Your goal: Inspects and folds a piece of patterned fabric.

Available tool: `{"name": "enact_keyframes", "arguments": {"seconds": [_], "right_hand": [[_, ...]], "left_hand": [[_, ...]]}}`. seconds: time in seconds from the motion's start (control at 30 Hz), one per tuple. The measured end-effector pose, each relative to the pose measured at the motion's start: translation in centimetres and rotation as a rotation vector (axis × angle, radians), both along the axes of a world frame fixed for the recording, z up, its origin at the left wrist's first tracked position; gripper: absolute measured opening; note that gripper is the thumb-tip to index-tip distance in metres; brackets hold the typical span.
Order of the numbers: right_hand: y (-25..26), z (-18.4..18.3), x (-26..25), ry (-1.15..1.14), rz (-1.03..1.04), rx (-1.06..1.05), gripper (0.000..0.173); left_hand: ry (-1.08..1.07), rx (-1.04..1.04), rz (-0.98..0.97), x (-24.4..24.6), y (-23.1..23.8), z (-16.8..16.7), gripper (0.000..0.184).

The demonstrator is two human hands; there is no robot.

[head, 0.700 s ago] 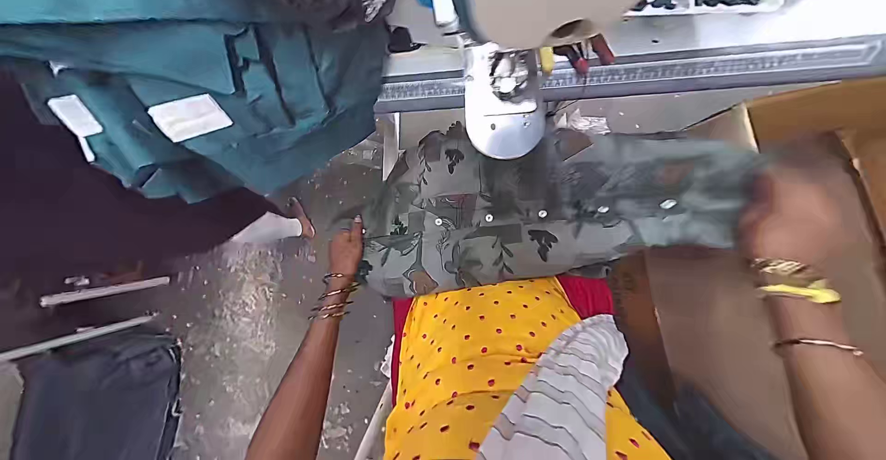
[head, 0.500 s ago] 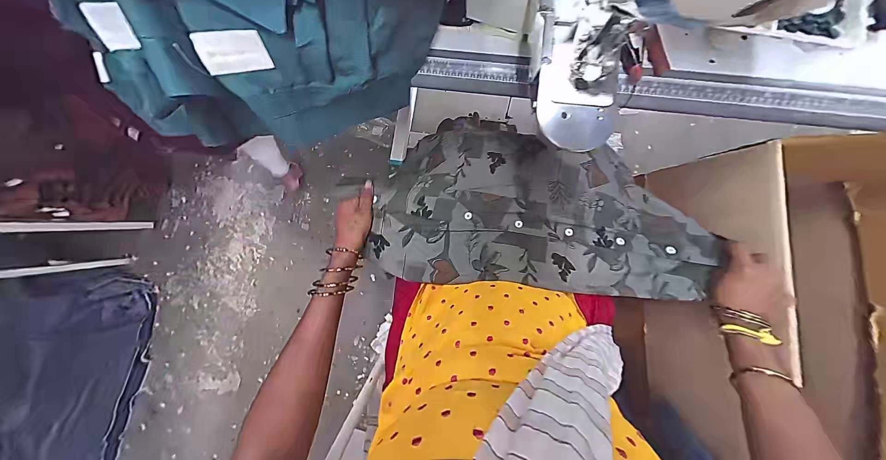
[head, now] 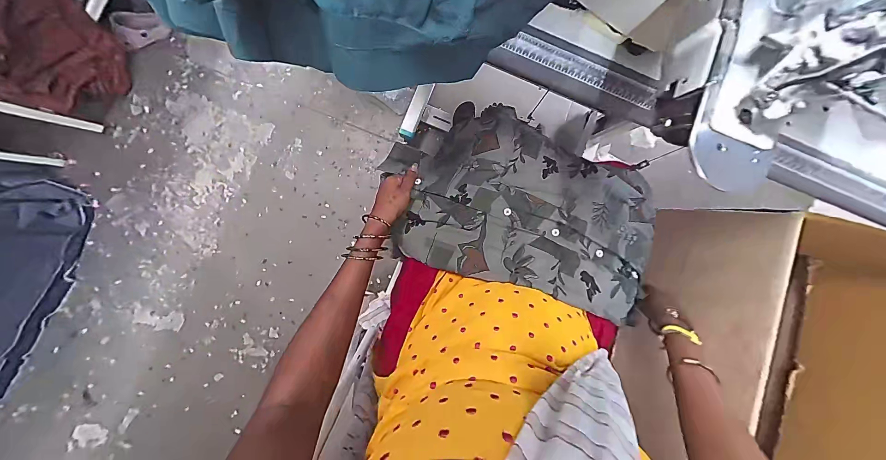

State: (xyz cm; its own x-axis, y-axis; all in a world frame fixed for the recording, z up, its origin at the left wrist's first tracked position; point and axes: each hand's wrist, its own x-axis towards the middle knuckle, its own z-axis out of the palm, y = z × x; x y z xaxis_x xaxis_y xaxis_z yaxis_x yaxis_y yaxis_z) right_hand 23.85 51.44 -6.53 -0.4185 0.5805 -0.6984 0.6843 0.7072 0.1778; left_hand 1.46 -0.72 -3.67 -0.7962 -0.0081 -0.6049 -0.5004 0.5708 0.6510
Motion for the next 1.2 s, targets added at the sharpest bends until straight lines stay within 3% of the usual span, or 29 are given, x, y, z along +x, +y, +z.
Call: {"name": "enact_keyframes", "arguments": {"seconds": [0.07,0.13,0.2,0.33,0.43,0.57,0.67,0.8,1.0,1.2], "right_hand": [[-1.3,3.5,-4.5,0.308,0.059,0.080,0.039],[-6.6,9.5,-10.6,0.582,0.233,0.169,0.037],[-13.6,12.6,-14.9,0.818,0.478,-0.003,0.035],[-27.4,9.9,-18.9,0.854,0.893,-0.506,0.033],[-31.9,7.4,-20.2,0.790,1.034,-0.454,0.033],[-31.5,7.8,-21.2,0.772,0.902,-0.481,0.016],[-30.3,8.5,-22.5,0.629,0.683,-0.633,0.016],[-30.4,9.3,-24.1,0.423,0.516,-0.680,0.021],[-30.5,9.2,-24.3,0.407,0.387,-0.722,0.021],[-30.6,9.2,-24.1,0.422,0.385,-0.720,0.021]], "left_hand": [[-0.034,0.060,0.034,0.2,-0.5,0.1,0.071],[-0.053,0.105,0.076,0.6,-0.8,-0.3,0.071],[-0.047,0.139,0.116,1.0,-1.0,-0.7,0.071],[-0.042,0.180,0.162,1.3,-0.8,-1.1,0.074],[-0.061,0.168,0.181,0.5,-0.9,-1.1,0.069],[-0.128,0.168,0.204,0.5,-1.2,-1.0,0.066],[-0.121,0.176,0.187,0.9,-1.5,-1.2,0.067],[-0.142,0.213,0.170,-1.3,-1.3,-2.7,0.062],[-0.140,0.216,0.183,-1.1,-1.3,-2.8,0.062],[-0.115,0.226,0.192,-0.9,-1.4,-3.1,0.061]]}}
